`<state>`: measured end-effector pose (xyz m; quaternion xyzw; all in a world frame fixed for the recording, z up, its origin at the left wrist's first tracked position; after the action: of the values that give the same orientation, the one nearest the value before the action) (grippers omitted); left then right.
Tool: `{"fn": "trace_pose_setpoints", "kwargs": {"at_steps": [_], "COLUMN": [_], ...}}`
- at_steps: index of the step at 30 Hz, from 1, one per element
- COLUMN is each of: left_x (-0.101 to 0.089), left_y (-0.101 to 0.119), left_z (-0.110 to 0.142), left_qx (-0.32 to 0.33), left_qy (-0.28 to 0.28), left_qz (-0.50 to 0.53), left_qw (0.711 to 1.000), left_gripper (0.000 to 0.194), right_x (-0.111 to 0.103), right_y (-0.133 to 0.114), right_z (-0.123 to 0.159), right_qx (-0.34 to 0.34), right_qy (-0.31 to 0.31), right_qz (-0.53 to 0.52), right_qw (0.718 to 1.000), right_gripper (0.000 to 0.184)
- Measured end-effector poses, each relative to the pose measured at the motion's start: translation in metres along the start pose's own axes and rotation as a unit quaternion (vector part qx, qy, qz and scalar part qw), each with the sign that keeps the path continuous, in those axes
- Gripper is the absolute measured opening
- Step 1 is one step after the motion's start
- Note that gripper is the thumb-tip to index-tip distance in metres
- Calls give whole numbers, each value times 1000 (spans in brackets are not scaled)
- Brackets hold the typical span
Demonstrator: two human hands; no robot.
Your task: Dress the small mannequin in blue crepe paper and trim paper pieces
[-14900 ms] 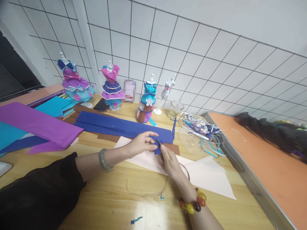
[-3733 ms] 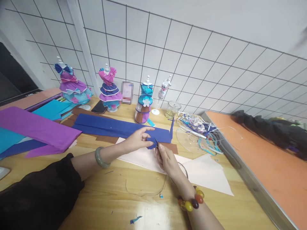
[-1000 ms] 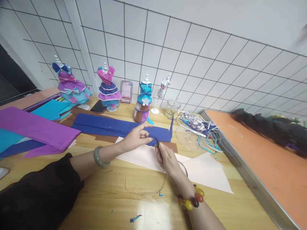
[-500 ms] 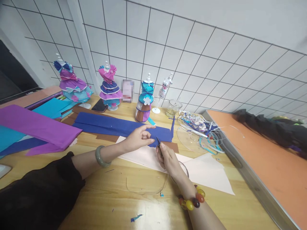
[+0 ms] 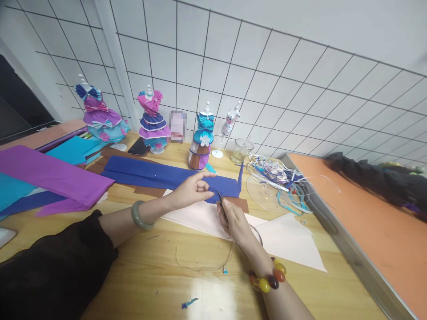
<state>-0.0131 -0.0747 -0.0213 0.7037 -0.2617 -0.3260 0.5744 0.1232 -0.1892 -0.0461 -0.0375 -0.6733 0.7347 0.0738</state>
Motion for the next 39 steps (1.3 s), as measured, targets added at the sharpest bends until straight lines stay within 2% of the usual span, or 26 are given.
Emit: {"fn": "trace_pose_setpoints", "kwargs": {"at_steps": [13, 20, 39], "left_x": [-5, -6, -7], "left_y": [-2, -3, -2], "left_z": [-3, -3, -3], "left_qx": [11, 29, 30], "left_qy": [7, -5, -14], "left_qz": [15, -20, -38], "left_qw": [1000, 999, 999], "left_gripper": [58, 56, 54], "right_x": [1, 2, 5], "right_y": [-2, -4, -9], "right_z": [1, 3, 4], "right_qx": [7, 33, 14], "right_qy": [-3, -11, -8], "right_qz": [15, 2, 24], "right_qw": [1000, 999, 1000], "right_gripper": [42, 42, 44]}}
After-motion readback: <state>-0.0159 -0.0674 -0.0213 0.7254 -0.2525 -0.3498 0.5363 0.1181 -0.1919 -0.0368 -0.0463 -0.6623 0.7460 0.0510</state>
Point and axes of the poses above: each hand's wrist, its own z-axis away from the middle knuckle, its own x-axis out of the palm, y = z × x, the point moved 1 cm from there along -z, towards the middle knuckle, and after that the axes turned 11 degrees about -z, right-handed, at the moved point
